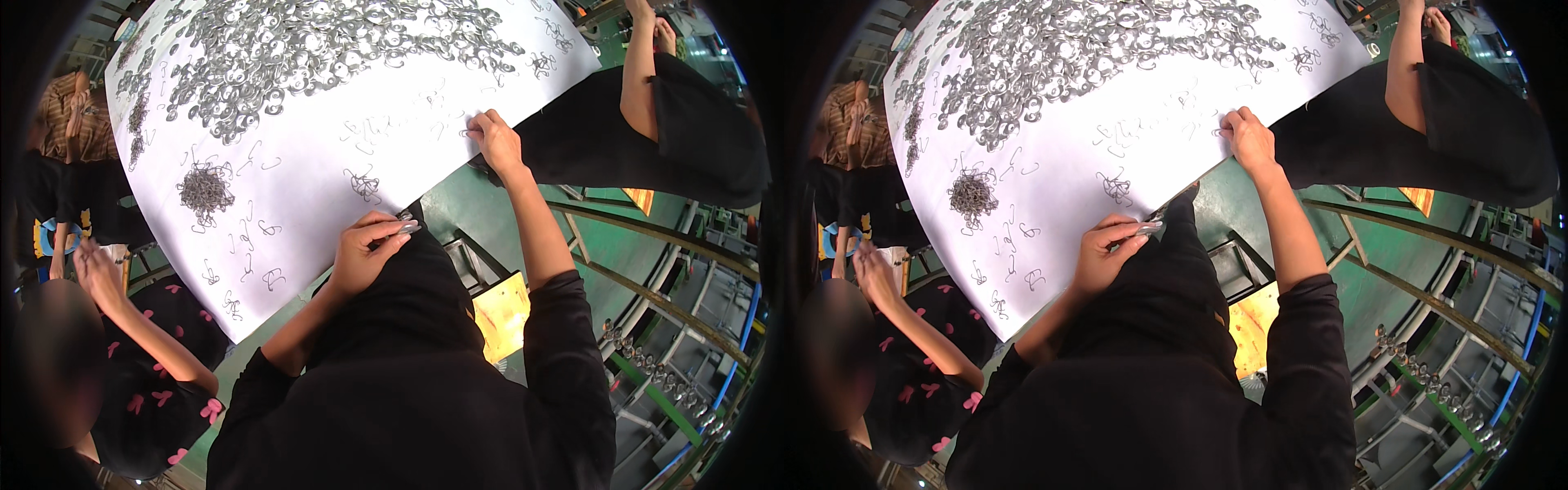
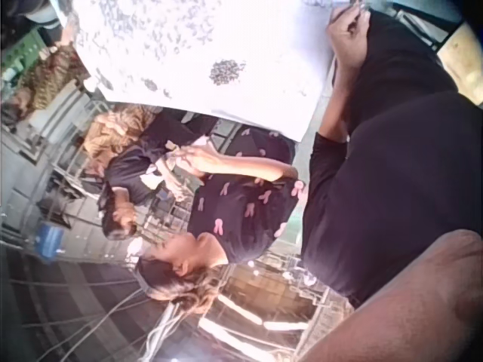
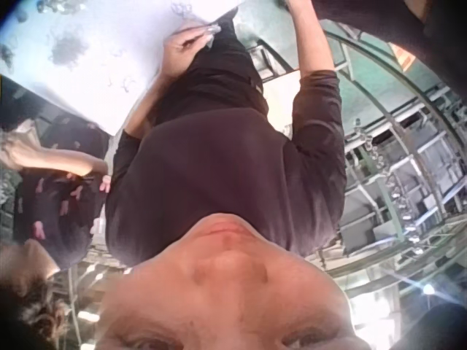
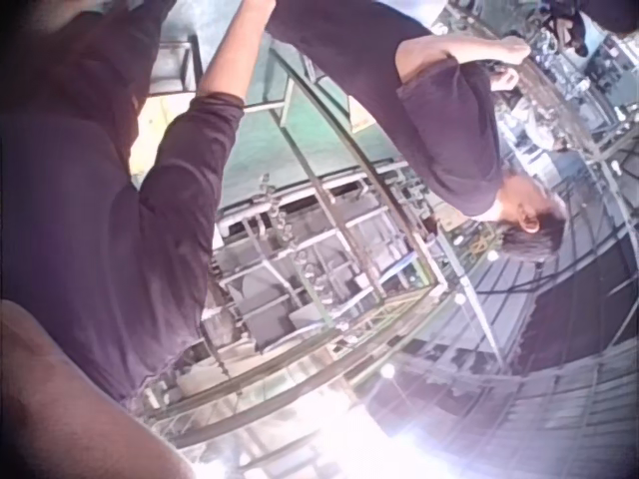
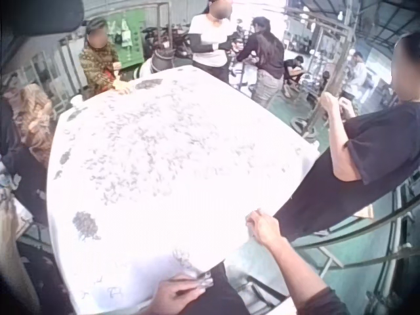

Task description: The person assembles small silver decorative items by hand on a large white sheet, picking up pieces and attaching them to a growing pattern. Other people work alongside on the same sheet.

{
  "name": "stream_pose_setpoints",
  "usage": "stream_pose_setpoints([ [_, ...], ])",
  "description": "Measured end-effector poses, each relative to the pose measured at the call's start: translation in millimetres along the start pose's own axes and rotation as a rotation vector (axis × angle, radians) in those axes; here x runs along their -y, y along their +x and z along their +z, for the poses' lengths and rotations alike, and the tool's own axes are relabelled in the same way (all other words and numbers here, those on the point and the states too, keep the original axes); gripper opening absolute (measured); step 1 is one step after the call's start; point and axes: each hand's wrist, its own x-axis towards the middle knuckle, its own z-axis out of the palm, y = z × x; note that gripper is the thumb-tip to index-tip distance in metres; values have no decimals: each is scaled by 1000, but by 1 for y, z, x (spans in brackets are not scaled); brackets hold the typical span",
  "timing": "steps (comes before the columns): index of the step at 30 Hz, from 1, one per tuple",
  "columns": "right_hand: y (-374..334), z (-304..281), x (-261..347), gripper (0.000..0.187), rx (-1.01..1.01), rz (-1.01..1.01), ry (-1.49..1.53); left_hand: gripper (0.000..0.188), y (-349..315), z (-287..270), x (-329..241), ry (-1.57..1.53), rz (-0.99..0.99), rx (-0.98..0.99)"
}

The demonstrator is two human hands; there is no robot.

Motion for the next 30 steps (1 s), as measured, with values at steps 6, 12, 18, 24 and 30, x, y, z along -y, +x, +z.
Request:
stream_pose_setpoints([
  [6,24,10,12,5,31,-59,47,20,-3,-3,-3,-12,-7,-32],
  [12,35,13,25,9,171,284,651,20,-8,-9,-6,-17,-75,-11],
  [18,-21,-17,66,7,306,487,1162,19,-15,-9,7,-116,-78,-36],
  [24,-114,-46,142,14,235,657,1393,16,-21,-8,14,-143,-115,-74],
  [30,-149,-36,175,10,80,697,1488,13,-21,-7,7,-136,-135,-83],
])
